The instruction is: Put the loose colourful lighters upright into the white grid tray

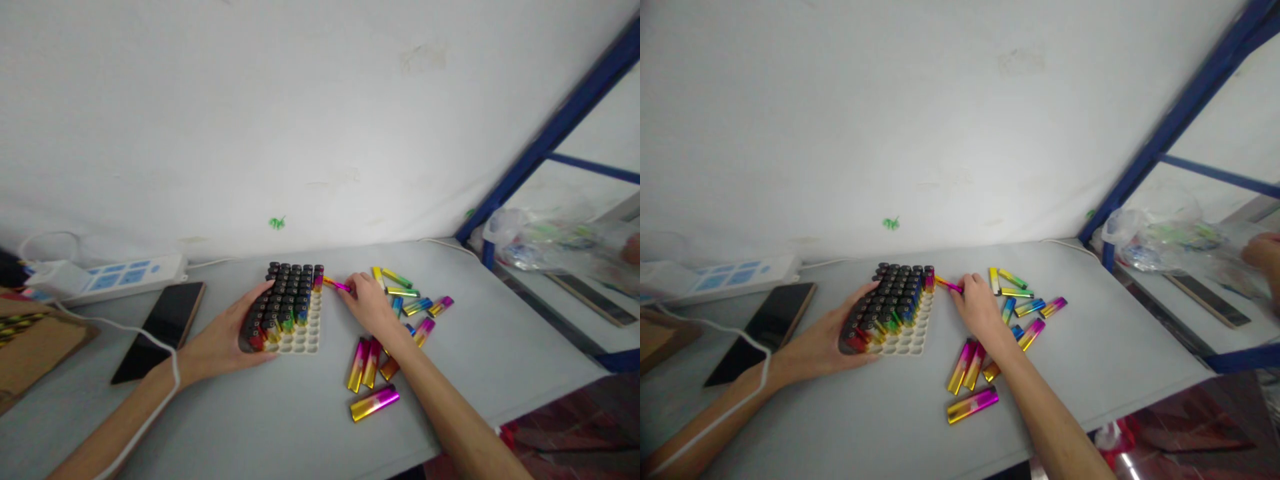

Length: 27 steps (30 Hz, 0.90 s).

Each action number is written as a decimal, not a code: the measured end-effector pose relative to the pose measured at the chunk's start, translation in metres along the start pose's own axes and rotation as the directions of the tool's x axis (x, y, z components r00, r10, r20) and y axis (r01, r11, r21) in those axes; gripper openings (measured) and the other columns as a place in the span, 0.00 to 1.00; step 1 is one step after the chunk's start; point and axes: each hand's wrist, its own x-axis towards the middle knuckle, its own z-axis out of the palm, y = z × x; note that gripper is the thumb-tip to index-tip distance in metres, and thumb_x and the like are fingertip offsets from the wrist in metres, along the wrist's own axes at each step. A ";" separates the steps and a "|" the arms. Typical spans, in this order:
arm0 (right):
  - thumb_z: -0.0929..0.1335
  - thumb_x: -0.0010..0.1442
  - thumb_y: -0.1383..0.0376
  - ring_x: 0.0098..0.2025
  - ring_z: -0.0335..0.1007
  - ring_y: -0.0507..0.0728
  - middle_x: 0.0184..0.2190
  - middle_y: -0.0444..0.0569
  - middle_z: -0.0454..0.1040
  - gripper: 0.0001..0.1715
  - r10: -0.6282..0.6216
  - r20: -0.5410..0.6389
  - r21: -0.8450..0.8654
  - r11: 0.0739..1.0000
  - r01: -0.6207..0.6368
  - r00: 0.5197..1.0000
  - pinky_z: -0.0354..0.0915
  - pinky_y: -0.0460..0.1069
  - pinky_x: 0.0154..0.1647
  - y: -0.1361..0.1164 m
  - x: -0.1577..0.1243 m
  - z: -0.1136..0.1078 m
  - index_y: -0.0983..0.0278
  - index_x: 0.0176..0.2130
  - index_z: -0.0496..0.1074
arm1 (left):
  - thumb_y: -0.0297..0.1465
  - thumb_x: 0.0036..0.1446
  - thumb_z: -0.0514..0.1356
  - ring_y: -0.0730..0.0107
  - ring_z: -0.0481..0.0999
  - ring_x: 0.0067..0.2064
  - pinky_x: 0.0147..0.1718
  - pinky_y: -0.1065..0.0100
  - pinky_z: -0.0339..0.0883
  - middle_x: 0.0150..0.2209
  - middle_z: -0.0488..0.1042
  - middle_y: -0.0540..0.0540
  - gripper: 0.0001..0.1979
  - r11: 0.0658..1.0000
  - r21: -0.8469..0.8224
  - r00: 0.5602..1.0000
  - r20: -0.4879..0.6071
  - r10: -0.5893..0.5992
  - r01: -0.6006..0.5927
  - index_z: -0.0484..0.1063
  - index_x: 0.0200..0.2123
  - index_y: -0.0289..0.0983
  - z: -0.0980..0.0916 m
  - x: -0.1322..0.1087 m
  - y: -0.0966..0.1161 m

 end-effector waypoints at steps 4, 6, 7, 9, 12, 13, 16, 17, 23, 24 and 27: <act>0.75 0.69 0.62 0.48 0.82 0.63 0.45 0.56 0.85 0.06 0.055 -0.158 0.329 0.944 0.000 0.986 0.78 0.57 0.50 0.017 0.007 -0.012 0.63 0.44 0.82 | 0.40 0.57 0.78 0.36 0.69 0.79 0.78 0.40 0.63 0.82 0.61 0.32 0.64 1.000 0.007 1.000 -0.001 -0.021 0.021 0.45 0.85 0.45 0.001 0.001 -0.001; 0.78 0.65 0.56 0.52 0.82 0.65 0.49 0.57 0.86 0.12 0.101 -0.195 0.521 0.854 0.015 0.976 0.80 0.58 0.51 0.018 0.008 -0.018 0.62 0.44 0.83 | 0.42 0.56 0.78 0.35 0.70 0.78 0.78 0.40 0.64 0.82 0.62 0.33 0.64 1.000 0.007 1.000 -0.010 -0.020 0.020 0.45 0.86 0.46 0.002 0.001 -0.004; 0.80 0.63 0.53 0.54 0.82 0.65 0.50 0.57 0.86 0.16 0.122 -0.186 0.620 0.785 0.020 0.975 0.80 0.58 0.53 0.017 0.008 -0.020 0.61 0.44 0.84 | 0.43 0.56 0.78 0.35 0.71 0.78 0.78 0.40 0.65 0.82 0.62 0.34 0.64 1.000 0.007 1.000 -0.020 -0.015 0.016 0.45 0.86 0.47 0.003 0.001 -0.005; 0.82 0.59 0.46 0.55 0.83 0.65 0.49 0.55 0.87 0.24 0.144 -0.121 0.806 0.591 0.013 0.982 0.80 0.60 0.58 0.011 0.007 -0.023 0.61 0.44 0.84 | 0.46 0.56 0.78 0.36 0.71 0.78 0.77 0.40 0.66 0.82 0.62 0.36 0.64 1.000 0.010 0.999 -0.035 -0.004 0.004 0.46 0.86 0.48 0.004 0.001 -0.007; 0.84 0.55 0.42 0.52 0.85 0.62 0.44 0.52 0.88 0.29 0.124 0.004 0.957 0.288 -0.040 0.992 0.79 0.61 0.61 -0.002 0.003 -0.025 0.60 0.43 0.83 | 0.47 0.57 0.77 0.37 0.72 0.77 0.78 0.41 0.66 0.83 0.62 0.36 0.63 1.000 0.020 1.000 -0.032 0.000 0.001 0.46 0.86 0.47 0.003 0.000 -0.007; 0.85 0.54 0.41 0.50 0.85 0.61 0.42 0.50 0.87 0.30 0.118 0.034 0.971 0.230 -0.060 0.992 0.79 0.60 0.59 -0.006 0.002 -0.025 0.60 0.43 0.83 | 0.47 0.58 0.77 0.37 0.72 0.77 0.77 0.41 0.66 0.83 0.62 0.36 0.63 1.000 0.024 1.000 -0.025 -0.005 0.006 0.46 0.86 0.46 0.003 0.000 -0.007; 0.85 0.52 0.40 0.43 0.82 0.57 0.37 0.46 0.83 0.34 0.121 0.092 0.979 0.173 -0.112 0.988 0.81 0.55 0.51 -0.015 -0.002 -0.022 0.60 0.44 0.83 | 0.49 0.57 0.77 0.37 0.73 0.77 0.77 0.41 0.67 0.82 0.63 0.35 0.63 0.999 0.032 1.000 -0.027 -0.015 0.016 0.46 0.85 0.47 0.001 0.000 -0.005; 0.85 0.52 0.39 0.41 0.81 0.56 0.37 0.45 0.81 0.34 0.121 0.102 0.978 0.169 -0.122 0.987 0.81 0.53 0.48 -0.017 -0.002 -0.021 0.60 0.44 0.82 | 0.48 0.57 0.77 0.37 0.73 0.77 0.77 0.41 0.67 0.82 0.63 0.35 0.63 0.999 0.032 1.000 -0.027 -0.016 0.017 0.46 0.85 0.47 0.001 0.000 -0.004; 0.80 0.55 0.32 0.22 0.66 0.49 0.31 0.36 0.73 0.38 0.058 0.153 0.974 0.161 -0.161 0.987 0.64 0.45 0.20 -0.025 -0.006 -0.017 0.55 0.47 0.72 | 0.45 0.58 0.77 0.37 0.72 0.77 0.77 0.41 0.65 0.82 0.62 0.33 0.62 1.000 0.014 1.000 -0.013 -0.012 0.012 0.45 0.85 0.46 0.001 0.001 -0.003; 0.79 0.56 0.32 0.19 0.58 0.48 0.28 0.34 0.70 0.38 0.051 0.171 0.970 0.164 -0.177 0.984 0.57 0.43 0.17 -0.027 -0.007 -0.017 0.55 0.47 0.71 | 0.45 0.59 0.77 0.37 0.72 0.77 0.77 0.41 0.65 0.82 0.62 0.33 0.62 1.000 0.012 1.000 -0.013 -0.013 0.013 0.45 0.85 0.46 0.001 0.001 -0.003; 0.78 0.56 0.31 0.18 0.42 0.47 0.21 0.30 0.56 0.37 0.058 0.231 0.958 0.160 -0.237 0.971 0.43 0.42 0.17 -0.029 -0.007 -0.016 0.56 0.43 0.70 | 0.43 0.57 0.78 0.35 0.73 0.77 0.77 0.40 0.66 0.81 0.63 0.31 0.63 1.000 0.015 1.000 -0.018 -0.015 0.015 0.45 0.85 0.45 0.002 0.000 -0.003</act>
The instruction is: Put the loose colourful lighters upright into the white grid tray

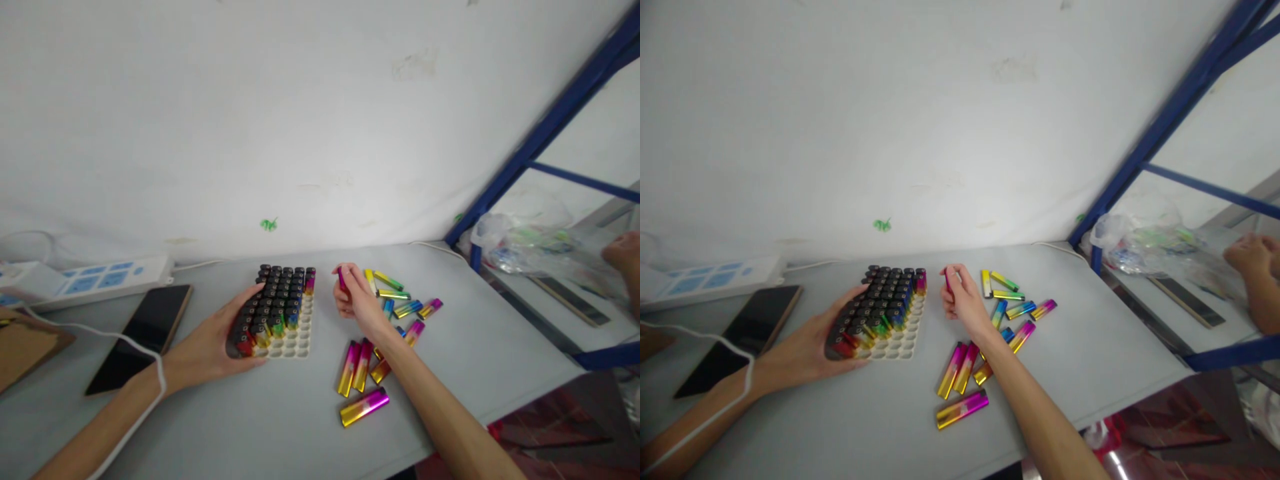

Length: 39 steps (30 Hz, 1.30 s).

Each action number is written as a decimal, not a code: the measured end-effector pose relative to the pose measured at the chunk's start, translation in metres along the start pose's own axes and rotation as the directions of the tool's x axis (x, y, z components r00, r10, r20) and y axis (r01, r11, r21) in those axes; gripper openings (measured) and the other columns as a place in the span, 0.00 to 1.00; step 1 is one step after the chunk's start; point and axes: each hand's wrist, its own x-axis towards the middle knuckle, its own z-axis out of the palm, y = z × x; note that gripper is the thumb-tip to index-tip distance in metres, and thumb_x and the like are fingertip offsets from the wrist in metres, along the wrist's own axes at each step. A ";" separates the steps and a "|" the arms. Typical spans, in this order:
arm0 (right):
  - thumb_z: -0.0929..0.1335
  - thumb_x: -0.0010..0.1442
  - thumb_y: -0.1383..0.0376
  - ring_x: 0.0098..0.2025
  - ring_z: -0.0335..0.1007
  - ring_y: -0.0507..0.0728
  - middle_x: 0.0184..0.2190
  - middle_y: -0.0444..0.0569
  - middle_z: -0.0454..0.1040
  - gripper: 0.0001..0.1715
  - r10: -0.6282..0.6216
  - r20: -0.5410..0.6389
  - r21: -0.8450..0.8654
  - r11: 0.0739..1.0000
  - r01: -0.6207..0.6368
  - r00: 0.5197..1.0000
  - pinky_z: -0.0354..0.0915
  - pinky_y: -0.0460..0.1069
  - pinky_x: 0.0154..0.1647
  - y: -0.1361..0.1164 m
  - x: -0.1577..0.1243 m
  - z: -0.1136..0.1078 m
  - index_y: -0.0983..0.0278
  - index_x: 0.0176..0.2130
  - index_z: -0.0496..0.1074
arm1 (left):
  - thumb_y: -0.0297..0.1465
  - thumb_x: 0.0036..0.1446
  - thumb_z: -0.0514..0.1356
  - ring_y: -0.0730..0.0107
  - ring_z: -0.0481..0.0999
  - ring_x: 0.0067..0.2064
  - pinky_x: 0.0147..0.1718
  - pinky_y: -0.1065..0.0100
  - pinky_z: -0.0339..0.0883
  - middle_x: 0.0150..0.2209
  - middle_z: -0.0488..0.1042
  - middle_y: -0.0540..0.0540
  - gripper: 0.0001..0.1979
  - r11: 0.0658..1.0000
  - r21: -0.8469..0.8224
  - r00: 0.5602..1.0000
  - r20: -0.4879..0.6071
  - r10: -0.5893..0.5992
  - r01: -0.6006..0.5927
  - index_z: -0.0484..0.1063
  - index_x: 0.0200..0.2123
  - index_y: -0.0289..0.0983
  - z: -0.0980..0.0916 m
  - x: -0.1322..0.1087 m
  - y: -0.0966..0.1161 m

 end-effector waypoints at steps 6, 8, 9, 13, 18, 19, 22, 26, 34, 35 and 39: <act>0.66 0.64 0.38 0.19 0.36 0.47 0.16 0.34 0.44 0.37 0.033 -0.124 -0.042 0.998 -0.038 0.992 0.39 0.46 0.19 0.003 0.003 0.001 0.56 0.18 0.53 | 0.44 0.59 0.77 0.38 0.72 0.77 0.77 0.43 0.66 0.82 0.62 0.32 0.61 0.999 0.032 1.000 0.000 -0.006 0.006 0.46 0.85 0.43 0.002 -0.001 -0.003; 0.62 0.66 0.46 0.19 0.33 0.48 0.15 0.35 0.44 0.33 0.084 -0.169 -0.090 0.991 -0.101 0.982 0.37 0.47 0.19 0.004 0.003 0.002 0.55 0.17 0.51 | 0.45 0.58 0.77 0.38 0.72 0.77 0.77 0.43 0.65 0.82 0.62 0.33 0.62 1.000 0.028 1.000 -0.008 -0.001 0.001 0.46 0.85 0.43 0.003 -0.001 -0.004; 0.61 0.67 0.49 0.19 0.33 0.48 0.15 0.36 0.44 0.31 0.115 -0.182 -0.113 0.984 -0.137 0.977 0.37 0.47 0.19 0.004 0.003 0.003 0.55 0.17 0.51 | 0.45 0.58 0.77 0.38 0.72 0.78 0.77 0.42 0.66 0.82 0.62 0.33 0.62 1.000 0.025 1.000 -0.009 0.003 -0.003 0.46 0.85 0.43 0.003 -0.001 -0.005; 0.58 0.67 0.57 0.19 0.36 0.49 0.16 0.37 0.47 0.26 0.169 -0.197 -0.183 0.961 -0.206 0.966 0.38 0.47 0.20 0.002 0.000 0.008 0.56 0.18 0.53 | 0.45 0.59 0.77 0.38 0.71 0.78 0.76 0.42 0.66 0.82 0.62 0.34 0.62 1.000 0.013 1.000 0.001 0.015 -0.015 0.45 0.85 0.45 0.003 -0.001 -0.007; 0.57 0.69 0.59 0.19 0.38 0.50 0.16 0.38 0.49 0.26 0.149 -0.173 -0.217 0.958 -0.186 0.974 0.39 0.47 0.20 0.002 -0.004 0.014 0.57 0.19 0.53 | 0.46 0.58 0.77 0.38 0.72 0.77 0.76 0.41 0.67 0.82 0.63 0.34 0.62 1.000 0.005 0.999 -0.030 0.023 -0.023 0.45 0.85 0.46 0.006 -0.002 -0.010; 0.57 0.70 0.58 0.19 0.39 0.50 0.16 0.37 0.49 0.26 0.147 -0.166 -0.213 0.960 -0.181 0.975 0.40 0.47 0.21 0.003 -0.004 0.014 0.57 0.19 0.54 | 0.47 0.58 0.77 0.37 0.72 0.77 0.76 0.40 0.66 0.82 0.62 0.34 0.62 1.000 0.010 0.999 -0.033 0.023 -0.023 0.46 0.85 0.47 0.006 -0.002 -0.010; 0.59 0.73 0.48 0.20 0.40 0.49 0.17 0.36 0.49 0.31 0.167 -0.129 -0.194 0.962 -0.190 0.977 0.41 0.47 0.22 0.005 -0.002 0.014 0.57 0.21 0.57 | 0.47 0.58 0.77 0.37 0.72 0.78 0.77 0.40 0.65 0.82 0.62 0.34 0.62 1.000 0.014 1.000 -0.008 0.013 -0.012 0.45 0.85 0.47 0.005 -0.002 -0.009; 0.65 0.66 0.29 0.20 0.45 0.49 0.19 0.34 0.52 0.39 0.135 -0.042 -0.182 0.973 -0.140 0.990 0.45 0.48 0.24 0.010 0.002 0.011 0.59 0.29 0.68 | 0.47 0.59 0.77 0.37 0.71 0.78 0.77 0.39 0.64 0.82 0.61 0.32 0.62 1.000 0.005 1.000 0.009 0.005 -0.005 0.44 0.85 0.46 0.003 -0.002 -0.005; 0.74 0.66 0.34 0.31 0.67 0.55 0.29 0.40 0.69 0.32 -0.118 0.101 -0.307 0.941 0.144 0.988 0.69 0.51 0.35 0.016 -0.004 0.003 0.59 0.41 0.74 | 0.46 0.59 0.77 0.39 0.72 0.77 0.77 0.42 0.66 0.82 0.62 0.33 0.62 1.000 0.020 1.000 -0.001 0.021 -0.021 0.44 0.85 0.44 0.004 -0.002 -0.005; 0.74 0.65 0.35 0.33 0.69 0.56 0.30 0.40 0.70 0.31 -0.124 0.094 -0.288 0.946 0.146 0.988 0.71 0.51 0.36 0.018 -0.004 0.003 0.58 0.43 0.74 | 0.46 0.59 0.77 0.39 0.72 0.78 0.77 0.42 0.66 0.82 0.63 0.33 0.62 0.999 0.019 1.000 -0.003 0.026 -0.026 0.45 0.85 0.44 0.003 -0.001 -0.004; 0.74 0.66 0.38 0.37 0.74 0.58 0.34 0.43 0.74 0.28 -0.247 -0.039 -0.311 0.924 0.224 0.968 0.75 0.52 0.37 0.030 0.001 0.005 0.57 0.46 0.74 | 0.45 0.59 0.78 0.39 0.71 0.78 0.77 0.42 0.66 0.82 0.63 0.32 0.62 0.999 0.016 0.999 -0.004 0.038 -0.037 0.45 0.85 0.44 0.002 -0.001 -0.002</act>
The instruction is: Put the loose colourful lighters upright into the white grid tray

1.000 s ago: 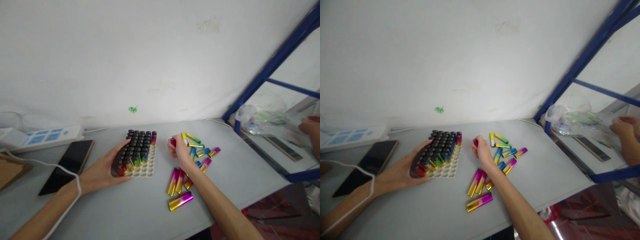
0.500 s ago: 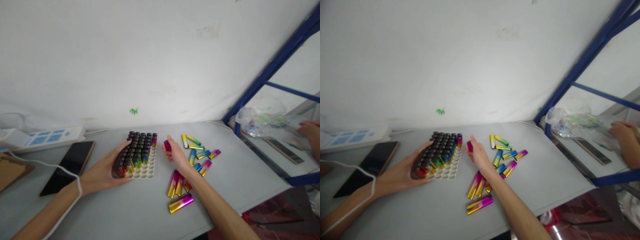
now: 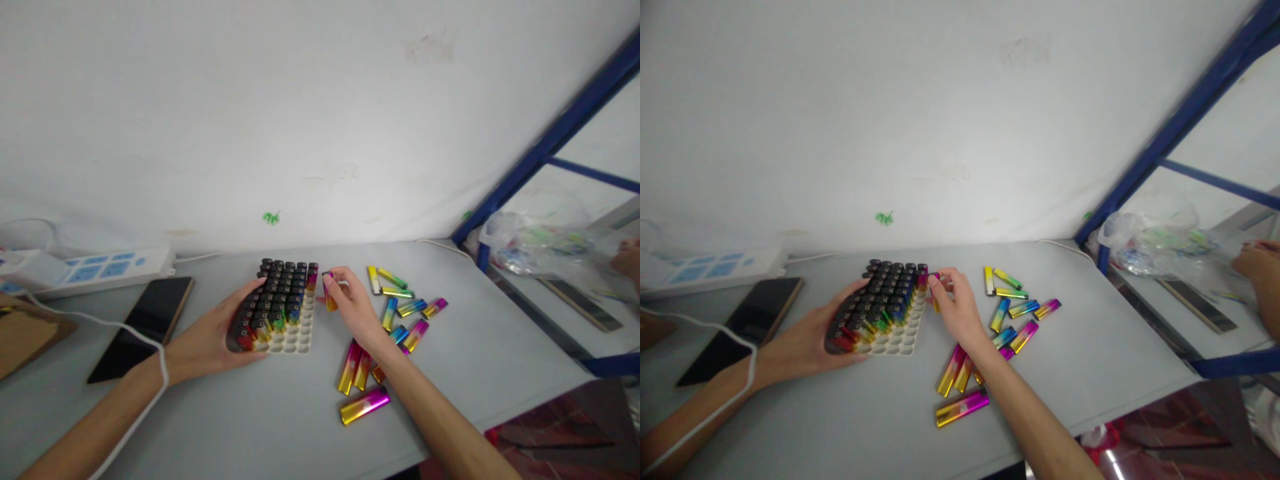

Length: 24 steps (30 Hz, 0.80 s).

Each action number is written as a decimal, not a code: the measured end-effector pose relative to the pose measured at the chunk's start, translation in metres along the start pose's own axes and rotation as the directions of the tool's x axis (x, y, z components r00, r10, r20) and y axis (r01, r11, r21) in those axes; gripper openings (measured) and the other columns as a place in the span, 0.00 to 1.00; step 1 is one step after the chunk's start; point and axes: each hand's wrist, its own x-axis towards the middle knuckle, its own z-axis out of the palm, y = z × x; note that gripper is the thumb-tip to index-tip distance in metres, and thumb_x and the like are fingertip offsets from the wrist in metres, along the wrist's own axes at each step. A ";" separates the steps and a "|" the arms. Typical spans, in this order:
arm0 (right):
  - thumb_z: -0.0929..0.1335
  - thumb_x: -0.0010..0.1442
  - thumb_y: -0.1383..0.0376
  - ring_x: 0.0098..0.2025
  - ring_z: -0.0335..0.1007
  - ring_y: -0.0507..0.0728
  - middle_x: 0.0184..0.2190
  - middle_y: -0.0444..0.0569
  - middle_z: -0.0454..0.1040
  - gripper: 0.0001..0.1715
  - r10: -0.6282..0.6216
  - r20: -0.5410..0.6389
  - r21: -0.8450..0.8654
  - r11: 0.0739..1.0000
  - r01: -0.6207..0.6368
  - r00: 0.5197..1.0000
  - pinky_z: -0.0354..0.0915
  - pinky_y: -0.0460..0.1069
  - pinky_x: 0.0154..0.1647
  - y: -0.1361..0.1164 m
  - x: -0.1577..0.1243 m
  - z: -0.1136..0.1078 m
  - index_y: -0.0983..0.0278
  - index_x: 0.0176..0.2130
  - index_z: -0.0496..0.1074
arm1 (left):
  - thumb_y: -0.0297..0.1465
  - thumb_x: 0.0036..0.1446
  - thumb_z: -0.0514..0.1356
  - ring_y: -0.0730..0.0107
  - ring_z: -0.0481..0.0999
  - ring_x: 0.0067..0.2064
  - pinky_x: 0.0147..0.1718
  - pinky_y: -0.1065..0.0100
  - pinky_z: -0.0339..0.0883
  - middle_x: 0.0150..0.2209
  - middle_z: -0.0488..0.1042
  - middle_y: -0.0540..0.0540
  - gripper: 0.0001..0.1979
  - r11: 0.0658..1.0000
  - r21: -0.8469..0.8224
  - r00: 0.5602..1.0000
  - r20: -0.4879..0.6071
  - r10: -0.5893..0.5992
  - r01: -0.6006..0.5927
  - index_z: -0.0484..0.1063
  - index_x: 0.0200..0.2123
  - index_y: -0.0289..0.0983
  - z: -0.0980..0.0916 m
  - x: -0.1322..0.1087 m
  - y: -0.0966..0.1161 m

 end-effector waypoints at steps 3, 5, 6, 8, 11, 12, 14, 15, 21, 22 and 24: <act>0.72 0.71 0.42 0.37 0.76 0.58 0.33 0.43 0.76 0.24 -0.104 -0.078 -0.139 0.986 0.092 0.992 0.74 0.52 0.40 0.007 0.002 0.000 0.58 0.48 0.75 | 0.45 0.59 0.78 0.40 0.70 0.79 0.78 0.42 0.64 0.82 0.61 0.32 0.62 1.000 -0.002 1.000 0.000 0.008 -0.008 0.44 0.85 0.44 0.000 0.000 0.000; 0.71 0.73 0.45 0.38 0.79 0.59 0.33 0.44 0.78 0.21 -0.168 -0.074 -0.230 0.962 0.147 0.983 0.75 0.53 0.44 0.008 0.002 -0.003 0.59 0.50 0.74 | 0.45 0.60 0.77 0.40 0.69 0.79 0.78 0.43 0.63 0.83 0.60 0.32 0.62 1.000 -0.006 1.000 0.000 0.008 -0.008 0.44 0.85 0.45 0.000 0.000 -0.001; 0.70 0.74 0.46 0.40 0.80 0.59 0.34 0.45 0.80 0.20 -0.201 -0.063 -0.278 0.944 0.177 0.978 0.75 0.54 0.47 0.007 0.001 -0.004 0.59 0.50 0.74 | 0.44 0.60 0.77 0.40 0.69 0.79 0.78 0.43 0.63 0.83 0.60 0.33 0.62 1.000 -0.009 1.000 0.001 0.004 -0.004 0.43 0.85 0.45 0.000 0.000 -0.002; 0.69 0.76 0.49 0.43 0.82 0.61 0.38 0.49 0.83 0.17 -0.266 -0.019 -0.374 0.896 0.240 0.964 0.76 0.55 0.50 0.005 0.001 -0.006 0.59 0.51 0.74 | 0.44 0.60 0.77 0.40 0.69 0.79 0.78 0.42 0.64 0.82 0.61 0.32 0.62 1.000 -0.015 1.000 0.002 -0.002 0.002 0.43 0.85 0.45 0.001 -0.001 -0.002; 0.67 0.79 0.52 0.46 0.83 0.62 0.43 0.52 0.85 0.15 -0.288 0.078 -0.472 0.832 0.290 0.954 0.75 0.55 0.53 0.003 0.002 -0.008 0.59 0.52 0.75 | 0.43 0.60 0.77 0.39 0.70 0.79 0.78 0.42 0.64 0.82 0.61 0.33 0.61 1.000 -0.025 1.000 0.012 -0.012 0.012 0.44 0.85 0.45 0.000 -0.001 -0.001; 0.67 0.79 0.53 0.47 0.83 0.62 0.45 0.53 0.85 0.14 -0.276 0.108 -0.491 0.820 0.293 0.955 0.75 0.55 0.54 0.002 0.003 -0.009 0.59 0.53 0.75 | 0.43 0.60 0.77 0.39 0.69 0.79 0.78 0.42 0.64 0.82 0.61 0.33 0.61 1.000 -0.027 1.000 0.014 -0.013 0.013 0.44 0.85 0.45 0.000 -0.001 -0.001; 0.67 0.80 0.55 0.48 0.82 0.61 0.46 0.53 0.85 0.12 -0.246 0.167 -0.509 0.808 0.297 0.955 0.75 0.55 0.55 0.000 0.007 -0.010 0.59 0.54 0.76 | 0.42 0.59 0.77 0.38 0.69 0.79 0.78 0.42 0.64 0.82 0.61 0.32 0.61 0.999 -0.027 1.000 0.014 -0.016 0.017 0.44 0.85 0.45 -0.001 0.000 0.001; 0.67 0.80 0.56 0.48 0.82 0.61 0.47 0.53 0.85 0.12 -0.237 0.196 -0.512 0.803 0.305 0.952 0.75 0.55 0.55 -0.002 0.008 -0.011 0.59 0.54 0.76 | 0.42 0.59 0.77 0.37 0.69 0.79 0.78 0.42 0.65 0.82 0.61 0.32 0.62 1.000 -0.026 1.000 0.013 -0.017 0.017 0.44 0.85 0.44 -0.001 0.000 0.001; 0.67 0.80 0.58 0.50 0.82 0.61 0.48 0.53 0.84 0.11 -0.209 0.269 -0.524 0.787 0.325 0.940 0.73 0.55 0.57 -0.004 0.015 -0.011 0.59 0.56 0.75 | 0.44 0.59 0.77 0.37 0.70 0.79 0.78 0.44 0.65 0.82 0.61 0.32 0.62 1.000 -0.026 1.000 0.003 -0.010 0.011 0.45 0.85 0.44 0.000 0.001 0.000; 0.67 0.81 0.58 0.49 0.82 0.62 0.47 0.53 0.84 0.11 -0.207 0.270 -0.526 0.786 0.324 0.940 0.73 0.55 0.56 -0.004 0.016 -0.010 0.60 0.56 0.75 | 0.44 0.59 0.77 0.38 0.69 0.79 0.78 0.44 0.64 0.82 0.61 0.32 0.61 1.000 -0.028 1.000 0.006 -0.014 0.014 0.45 0.85 0.44 0.000 0.001 0.000; 0.67 0.81 0.58 0.48 0.82 0.62 0.46 0.53 0.84 0.11 -0.205 0.277 -0.530 0.782 0.327 0.939 0.73 0.55 0.55 -0.005 0.017 -0.010 0.60 0.55 0.75 | 0.44 0.59 0.77 0.38 0.70 0.79 0.79 0.44 0.63 0.82 0.61 0.32 0.61 0.999 -0.032 1.000 0.015 -0.024 0.024 0.45 0.85 0.43 0.001 0.001 -0.001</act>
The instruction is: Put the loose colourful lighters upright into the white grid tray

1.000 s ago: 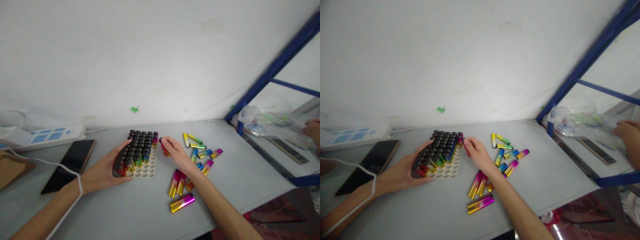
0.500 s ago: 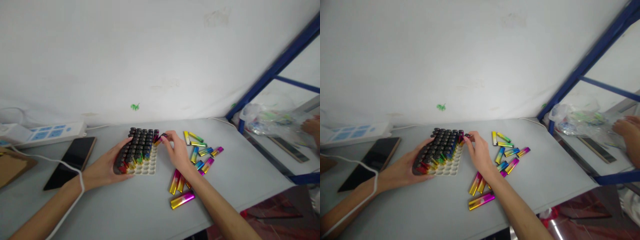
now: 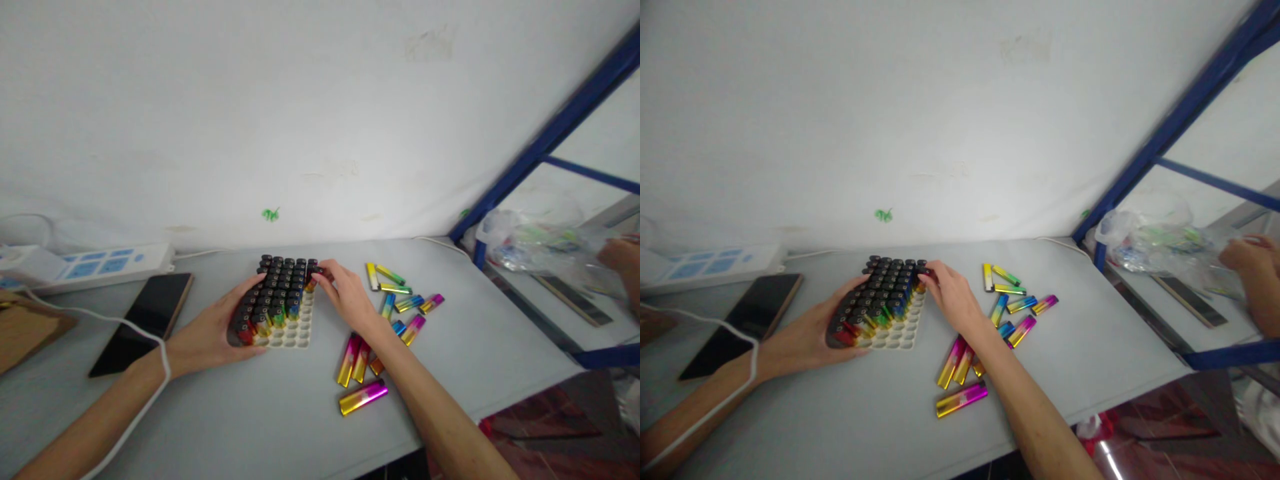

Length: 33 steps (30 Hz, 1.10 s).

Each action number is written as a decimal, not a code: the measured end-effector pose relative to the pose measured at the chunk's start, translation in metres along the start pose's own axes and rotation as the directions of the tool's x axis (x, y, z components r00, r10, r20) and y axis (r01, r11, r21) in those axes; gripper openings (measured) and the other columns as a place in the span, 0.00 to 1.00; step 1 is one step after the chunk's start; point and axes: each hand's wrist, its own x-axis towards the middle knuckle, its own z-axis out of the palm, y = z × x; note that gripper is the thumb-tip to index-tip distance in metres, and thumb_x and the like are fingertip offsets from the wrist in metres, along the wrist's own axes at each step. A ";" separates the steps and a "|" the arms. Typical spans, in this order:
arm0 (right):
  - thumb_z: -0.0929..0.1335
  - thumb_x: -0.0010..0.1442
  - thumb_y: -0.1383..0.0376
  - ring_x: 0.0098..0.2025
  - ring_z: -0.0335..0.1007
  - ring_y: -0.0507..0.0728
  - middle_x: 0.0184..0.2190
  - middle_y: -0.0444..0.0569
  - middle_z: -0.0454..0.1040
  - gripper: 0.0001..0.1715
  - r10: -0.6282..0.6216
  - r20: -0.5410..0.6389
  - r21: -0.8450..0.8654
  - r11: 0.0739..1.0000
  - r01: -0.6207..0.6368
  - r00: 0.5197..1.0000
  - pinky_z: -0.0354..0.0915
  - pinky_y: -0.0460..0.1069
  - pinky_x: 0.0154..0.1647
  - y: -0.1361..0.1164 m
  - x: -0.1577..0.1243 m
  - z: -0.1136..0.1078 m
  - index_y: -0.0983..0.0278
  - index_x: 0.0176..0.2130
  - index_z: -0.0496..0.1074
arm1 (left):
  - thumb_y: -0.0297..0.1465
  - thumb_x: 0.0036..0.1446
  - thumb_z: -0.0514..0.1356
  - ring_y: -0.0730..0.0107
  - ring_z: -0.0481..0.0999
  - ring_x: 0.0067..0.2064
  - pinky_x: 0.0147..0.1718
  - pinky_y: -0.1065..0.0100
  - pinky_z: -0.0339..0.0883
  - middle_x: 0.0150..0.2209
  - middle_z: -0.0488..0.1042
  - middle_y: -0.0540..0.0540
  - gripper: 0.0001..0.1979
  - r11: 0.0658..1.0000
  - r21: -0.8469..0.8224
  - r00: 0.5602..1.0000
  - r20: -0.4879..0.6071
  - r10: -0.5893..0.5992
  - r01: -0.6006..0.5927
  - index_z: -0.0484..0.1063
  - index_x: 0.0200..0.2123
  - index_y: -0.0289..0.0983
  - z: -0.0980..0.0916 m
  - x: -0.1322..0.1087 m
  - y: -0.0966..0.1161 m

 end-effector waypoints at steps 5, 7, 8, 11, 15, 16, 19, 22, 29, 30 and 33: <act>0.67 0.82 0.59 0.48 0.81 0.61 0.48 0.52 0.85 0.09 -0.022 0.092 -0.087 0.996 0.030 0.996 0.72 0.54 0.54 -0.004 0.005 -0.014 0.59 0.55 0.76 | 0.44 0.61 0.76 0.39 0.68 0.80 0.79 0.43 0.62 0.83 0.59 0.31 0.60 1.000 0.006 1.000 0.011 -0.007 0.006 0.45 0.85 0.41 -0.001 0.000 0.002; 0.67 0.82 0.60 0.46 0.81 0.60 0.45 0.50 0.85 0.08 -0.018 0.140 -0.117 0.992 0.035 0.990 0.71 0.53 0.52 -0.006 0.009 -0.021 0.58 0.54 0.76 | 0.44 0.61 0.75 0.39 0.67 0.80 0.79 0.43 0.61 0.83 0.59 0.30 0.60 1.000 0.002 1.000 0.007 0.010 -0.010 0.45 0.84 0.41 -0.002 0.000 0.002; 0.68 0.82 0.61 0.45 0.81 0.60 0.43 0.49 0.85 0.07 -0.009 0.154 -0.126 0.992 0.028 0.988 0.71 0.52 0.51 -0.008 0.011 -0.023 0.58 0.53 0.76 | 0.45 0.61 0.76 0.38 0.68 0.80 0.79 0.43 0.62 0.83 0.59 0.30 0.60 1.000 0.001 1.000 0.004 0.017 -0.017 0.45 0.84 0.41 -0.002 0.000 0.002; 0.71 0.79 0.61 0.40 0.79 0.59 0.39 0.47 0.84 0.04 0.025 0.138 -0.131 0.991 -0.007 0.990 0.69 0.52 0.47 -0.010 0.015 -0.021 0.58 0.50 0.77 | 0.46 0.59 0.76 0.36 0.70 0.79 0.78 0.42 0.64 0.83 0.61 0.32 0.61 1.000 0.014 1.000 -0.004 0.010 -0.010 0.45 0.85 0.45 -0.003 0.001 0.001; 0.74 0.77 0.60 0.34 0.73 0.57 0.32 0.46 0.81 0.10 0.070 0.100 -0.165 0.985 -0.053 0.993 0.63 0.50 0.40 -0.009 0.014 -0.008 0.59 0.40 0.76 | 0.46 0.59 0.75 0.35 0.73 0.77 0.74 0.39 0.70 0.83 0.62 0.35 0.62 1.000 0.019 1.000 -0.021 0.008 -0.008 0.43 0.86 0.50 -0.002 0.001 -0.004; 0.75 0.77 0.61 0.33 0.72 0.56 0.31 0.45 0.79 0.12 0.077 0.102 -0.185 0.981 -0.057 0.992 0.62 0.50 0.39 -0.009 0.013 -0.005 0.59 0.39 0.75 | 0.46 0.58 0.75 0.34 0.74 0.76 0.73 0.39 0.71 0.82 0.63 0.37 0.63 1.000 0.020 1.000 -0.026 0.010 -0.009 0.42 0.86 0.51 -0.002 0.001 -0.005; 0.74 0.77 0.62 0.33 0.71 0.55 0.32 0.45 0.79 0.12 0.064 0.120 -0.221 0.975 -0.036 0.991 0.61 0.49 0.39 -0.009 0.009 -0.003 0.59 0.39 0.75 | 0.45 0.54 0.77 0.33 0.76 0.74 0.72 0.37 0.72 0.81 0.65 0.39 0.66 0.999 0.034 0.999 -0.045 0.015 -0.014 0.41 0.86 0.55 -0.001 0.002 -0.008; 0.74 0.77 0.61 0.35 0.73 0.55 0.35 0.45 0.81 0.09 0.035 0.137 -0.205 0.979 -0.006 0.990 0.62 0.49 0.41 -0.010 0.003 -0.010 0.60 0.41 0.77 | 0.46 0.54 0.76 0.33 0.77 0.74 0.72 0.37 0.72 0.81 0.66 0.39 0.67 0.998 0.051 0.998 -0.053 0.027 -0.025 0.40 0.86 0.56 -0.001 0.003 -0.010; 0.73 0.77 0.62 0.31 0.73 0.55 0.27 0.40 0.78 0.09 0.139 -0.115 -0.180 0.971 -0.159 0.984 0.62 0.49 0.42 0.004 -0.008 -0.076 0.59 0.41 0.80 | 0.51 0.58 0.73 0.32 0.76 0.74 0.71 0.35 0.71 0.81 0.65 0.35 0.62 0.997 0.065 0.999 -0.031 0.031 -0.029 0.41 0.85 0.56 -0.002 0.004 -0.009; 0.73 0.77 0.63 0.31 0.73 0.55 0.27 0.40 0.78 0.07 0.170 -0.152 -0.193 0.961 -0.198 0.974 0.63 0.49 0.42 0.004 -0.012 -0.086 0.59 0.42 0.79 | 0.51 0.58 0.74 0.32 0.76 0.74 0.72 0.36 0.71 0.81 0.64 0.35 0.63 0.998 0.062 0.999 -0.030 0.031 -0.029 0.41 0.85 0.55 -0.002 0.004 -0.009; 0.75 0.74 0.62 0.36 0.79 0.58 0.33 0.45 0.84 0.05 0.231 -0.132 -0.273 0.926 -0.260 0.964 0.65 0.50 0.44 -0.006 -0.039 -0.100 0.59 0.42 0.79 | 0.49 0.57 0.75 0.33 0.75 0.75 0.73 0.37 0.70 0.82 0.63 0.35 0.64 0.998 0.050 0.999 -0.037 0.024 -0.022 0.41 0.86 0.54 -0.001 0.004 -0.008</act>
